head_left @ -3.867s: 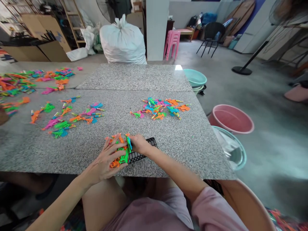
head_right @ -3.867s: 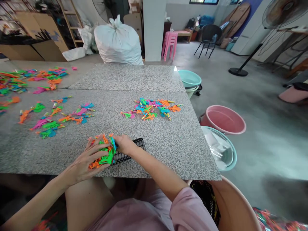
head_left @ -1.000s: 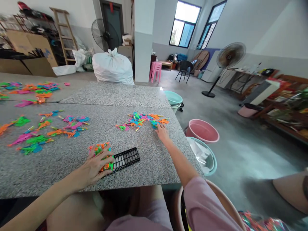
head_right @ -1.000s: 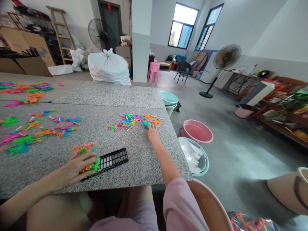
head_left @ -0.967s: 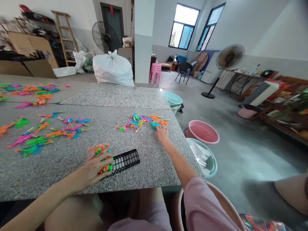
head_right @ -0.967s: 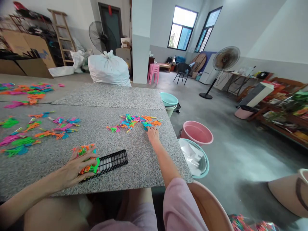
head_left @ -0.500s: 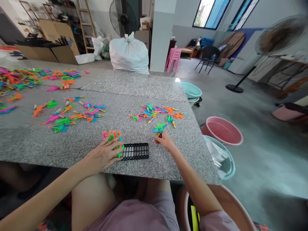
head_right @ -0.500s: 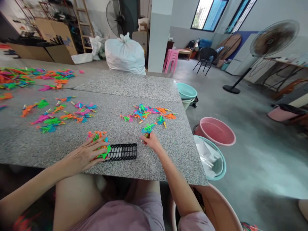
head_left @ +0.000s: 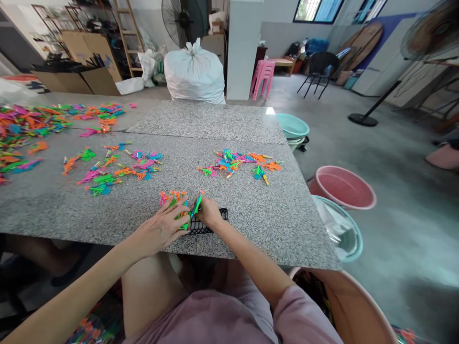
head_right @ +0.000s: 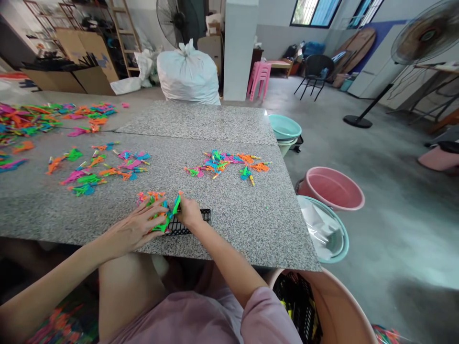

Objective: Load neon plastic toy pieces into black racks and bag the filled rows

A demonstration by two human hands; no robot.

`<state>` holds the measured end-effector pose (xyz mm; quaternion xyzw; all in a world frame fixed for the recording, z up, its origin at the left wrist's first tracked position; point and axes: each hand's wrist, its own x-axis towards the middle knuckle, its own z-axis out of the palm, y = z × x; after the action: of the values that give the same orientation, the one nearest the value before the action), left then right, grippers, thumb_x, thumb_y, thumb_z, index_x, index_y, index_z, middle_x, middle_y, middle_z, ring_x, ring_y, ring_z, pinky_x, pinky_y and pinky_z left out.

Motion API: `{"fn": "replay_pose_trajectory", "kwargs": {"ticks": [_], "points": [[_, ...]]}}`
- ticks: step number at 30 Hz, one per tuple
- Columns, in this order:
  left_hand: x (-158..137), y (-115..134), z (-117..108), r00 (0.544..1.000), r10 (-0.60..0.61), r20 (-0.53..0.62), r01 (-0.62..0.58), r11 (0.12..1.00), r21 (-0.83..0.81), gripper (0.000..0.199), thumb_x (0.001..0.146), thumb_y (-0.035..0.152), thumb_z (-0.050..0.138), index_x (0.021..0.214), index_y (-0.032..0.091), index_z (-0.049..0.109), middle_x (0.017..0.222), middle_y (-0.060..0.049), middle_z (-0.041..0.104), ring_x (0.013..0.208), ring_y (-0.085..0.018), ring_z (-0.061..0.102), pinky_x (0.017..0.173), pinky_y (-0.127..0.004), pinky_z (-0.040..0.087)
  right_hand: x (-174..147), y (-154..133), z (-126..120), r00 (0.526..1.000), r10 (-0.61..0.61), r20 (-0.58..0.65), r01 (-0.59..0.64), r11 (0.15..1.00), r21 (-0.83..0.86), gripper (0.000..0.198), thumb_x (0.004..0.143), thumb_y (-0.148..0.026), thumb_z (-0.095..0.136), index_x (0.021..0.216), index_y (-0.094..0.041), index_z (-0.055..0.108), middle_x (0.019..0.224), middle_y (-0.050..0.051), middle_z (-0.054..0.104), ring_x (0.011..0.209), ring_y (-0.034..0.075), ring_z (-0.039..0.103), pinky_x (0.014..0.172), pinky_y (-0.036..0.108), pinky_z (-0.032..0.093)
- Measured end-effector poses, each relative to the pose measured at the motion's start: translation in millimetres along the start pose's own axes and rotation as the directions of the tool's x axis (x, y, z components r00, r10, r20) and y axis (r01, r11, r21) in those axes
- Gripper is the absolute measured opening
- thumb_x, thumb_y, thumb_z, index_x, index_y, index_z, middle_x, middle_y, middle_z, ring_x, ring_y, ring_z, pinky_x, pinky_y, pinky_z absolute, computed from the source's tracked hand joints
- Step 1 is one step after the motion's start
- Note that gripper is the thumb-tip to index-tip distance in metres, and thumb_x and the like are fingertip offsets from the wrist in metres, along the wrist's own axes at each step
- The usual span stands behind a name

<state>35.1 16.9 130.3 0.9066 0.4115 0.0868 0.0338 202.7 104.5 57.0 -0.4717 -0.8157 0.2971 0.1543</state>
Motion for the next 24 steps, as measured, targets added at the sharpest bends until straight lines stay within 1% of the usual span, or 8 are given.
{"fn": "replay_pose_trajectory", "kwargs": {"ticks": [4, 9, 13, 15, 16, 18, 20, 24], "points": [[0.1, 2.4, 0.2, 0.998, -0.031, -0.053, 0.031, 0.999, -0.017, 0.005, 0.094, 0.021, 0.059, 0.094, 0.021, 0.064, 0.134, -0.011, 0.054, 0.143, -0.032, 0.038, 0.122, -0.057, 0.028, 3.8, -13.5, -6.3, 0.998, -0.039, 0.056, 0.048, 0.984, -0.169, 0.039, 0.09, -0.016, 0.055, 0.129, -0.014, 0.057, 0.098, 0.013, 0.075, 0.093, 0.027, 0.072, 0.081, 0.034, 0.053], [0.1, 2.3, 2.4, 0.994, 0.05, -0.094, -0.042, 0.995, 0.086, 0.015, 0.097, 0.018, 0.052, 0.098, 0.023, 0.066, 0.142, -0.007, 0.056, 0.143, -0.028, 0.041, 0.125, -0.061, 0.013, 12.4, -23.7, 1.5, 0.993, -0.04, 0.11, 0.062, 0.977, -0.203, 0.028, 0.096, -0.019, 0.048, 0.121, -0.018, 0.062, 0.101, 0.012, 0.074, 0.092, 0.024, 0.072, 0.078, 0.032, 0.055], [-0.7, -4.7, 7.8, 0.993, 0.105, -0.049, -0.101, 0.992, 0.068, 0.017, 0.097, 0.021, 0.051, 0.103, 0.023, 0.067, 0.128, -0.005, 0.069, 0.135, -0.025, 0.052, 0.124, -0.052, 0.024, 17.1, 2.3, -13.8, 0.989, -0.124, 0.081, 0.135, 0.98, -0.143, 0.032, 0.091, -0.026, 0.061, 0.123, -0.022, 0.062, 0.102, 0.007, 0.073, 0.095, 0.021, 0.07, 0.082, 0.029, 0.054], [-1.6, -8.5, 10.3, 0.996, 0.072, -0.046, -0.071, 0.997, 0.029, 0.018, 0.096, 0.025, 0.054, 0.109, 0.023, 0.067, 0.125, -0.005, 0.071, 0.136, -0.026, 0.051, 0.12, -0.048, 0.033, 17.3, 32.3, -43.7, 0.997, 0.0, -0.078, -0.014, 0.984, -0.18, 0.036, 0.089, -0.026, 0.064, 0.125, -0.023, 0.062, 0.114, 0.008, 0.071, 0.106, 0.02, 0.066, 0.09, 0.028, 0.052], [-2.1, -10.2, 11.4, 0.997, 0.056, -0.046, -0.056, 0.998, 0.007, 0.02, 0.096, 0.027, 0.055, 0.112, 0.024, 0.066, 0.125, -0.005, 0.07, 0.138, -0.027, 0.05, 0.119, -0.047, 0.036, 16.6, 50.1, -62.6, 0.968, 0.146, -0.204, -0.187, 0.962, -0.201, 0.035, 0.091, -0.024, 0.061, 0.126, -0.021, 0.063, 0.121, 0.011, 0.068, 0.11, 0.021, 0.064, 0.093, 0.029, 0.051], [-2.6, -13.6, 13.3, 0.998, 0.032, -0.056, -0.034, 0.999, -0.03, 0.031, 0.095, 0.03, 0.057, 0.124, 0.024, 0.062, 0.129, -0.006, 0.069, 0.138, -0.029, 0.05, 0.115, -0.047, 0.041, 13.5, 86.9, -101.7, 0.808, 0.416, -0.418, -0.523, 0.833, -0.181, 0.039, 0.094, -0.017, 0.051, 0.132, -0.012, 0.059, 0.135, 0.023, 0.058, 0.118, 0.029, 0.061, 0.093, 0.039, 0.052], [-2.2, -16.6, 15.2, 0.996, -0.007, -0.086, 0.003, 0.999, -0.046, 0.046, 0.094, 0.033, 0.058, 0.139, 0.025, 0.053, 0.137, -0.009, 0.064, 0.136, -0.03, 0.052, 0.112, -0.048, 0.045, 8.9, 118.7, -133.5, 0.745, 0.473, -0.47, -0.602, 0.781, -0.167, 0.039, 0.091, -0.01, 0.048, 0.128, -0.007, 0.062, 0.141, 0.03, 0.05, 0.126, 0.035, 0.055, 0.096, 0.046, 0.05], [0.7, -17.1, 17.7, 0.995, -0.034, -0.092, 0.027, 0.997, -0.076, 0.039, 0.094, 0.032, 0.058, 0.133, 0.026, 0.057, 0.135, -0.009, 0.064, 0.137, -0.029, 0.051, 0.112, -0.047, 0.045, -2.2, 151.1, -157.3, 0.775, 0.468, -0.425, -0.576, 0.8, -0.17, 0.031, 0.089, -0.006, 0.047, 0.107, -0.011, 0.071, 0.132, 0.025, 0.061, 0.12, 0.032, 0.061, 0.095, 0.041, 0.05]]}}
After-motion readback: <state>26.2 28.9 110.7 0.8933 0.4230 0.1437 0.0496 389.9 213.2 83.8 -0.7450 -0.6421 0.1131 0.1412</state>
